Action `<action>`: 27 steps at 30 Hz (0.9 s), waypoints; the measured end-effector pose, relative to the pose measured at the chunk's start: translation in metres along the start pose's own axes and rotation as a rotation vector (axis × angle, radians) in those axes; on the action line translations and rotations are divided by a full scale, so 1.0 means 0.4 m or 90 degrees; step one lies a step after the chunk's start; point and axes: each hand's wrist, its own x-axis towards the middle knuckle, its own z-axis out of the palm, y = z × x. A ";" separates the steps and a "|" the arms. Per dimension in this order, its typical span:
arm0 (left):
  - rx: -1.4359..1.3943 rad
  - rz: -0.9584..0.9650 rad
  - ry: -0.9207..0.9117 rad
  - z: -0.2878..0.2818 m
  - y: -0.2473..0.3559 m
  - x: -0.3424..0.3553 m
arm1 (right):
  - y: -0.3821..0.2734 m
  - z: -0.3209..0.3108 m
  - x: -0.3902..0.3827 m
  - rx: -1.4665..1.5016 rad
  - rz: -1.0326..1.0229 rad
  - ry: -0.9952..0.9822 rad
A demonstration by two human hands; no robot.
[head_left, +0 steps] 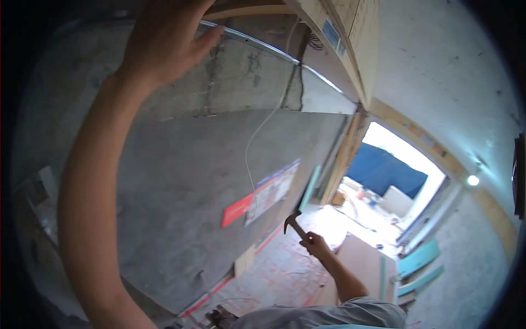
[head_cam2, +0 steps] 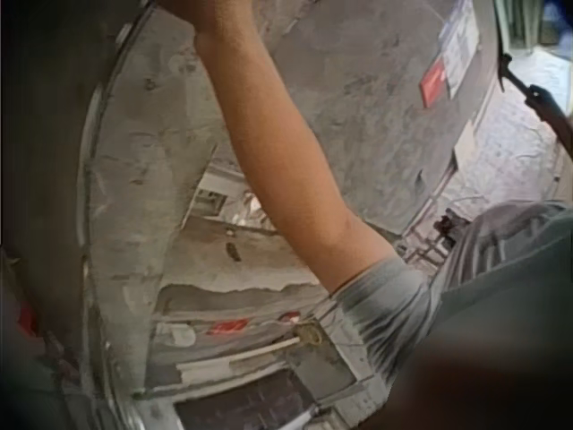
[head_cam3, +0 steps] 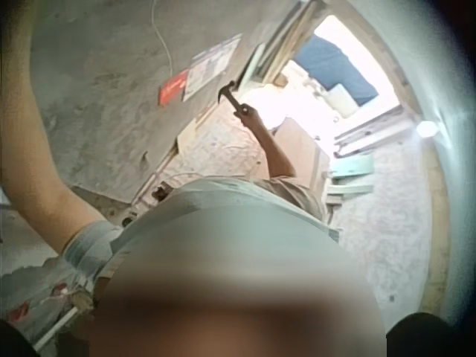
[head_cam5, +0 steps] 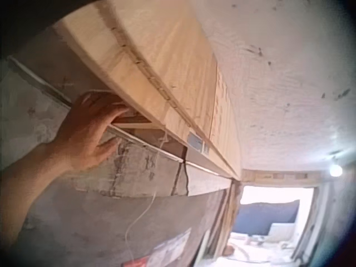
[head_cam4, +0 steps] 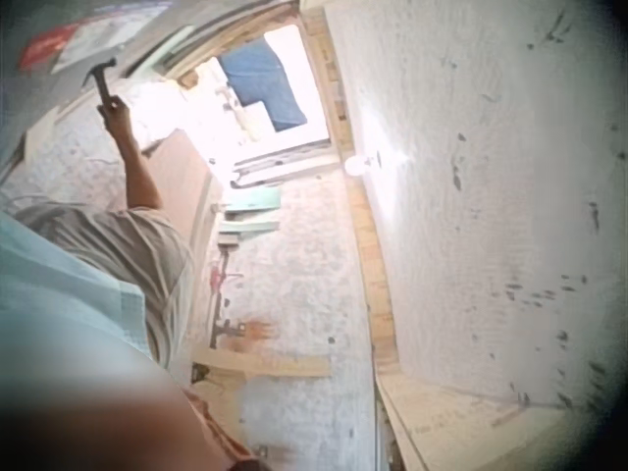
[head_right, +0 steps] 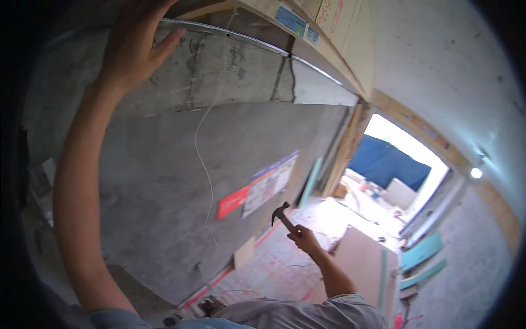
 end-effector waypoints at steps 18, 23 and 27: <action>0.569 -0.032 -0.169 0.092 -0.237 -0.126 | 0.043 -0.243 -0.206 0.024 0.240 0.256; 0.583 -0.003 -0.130 0.092 -0.206 -0.125 | -0.326 -0.418 -0.149 0.183 -0.237 0.491; 0.590 0.006 -0.136 0.082 -0.223 -0.142 | -0.731 -0.372 -0.164 0.230 -0.429 0.476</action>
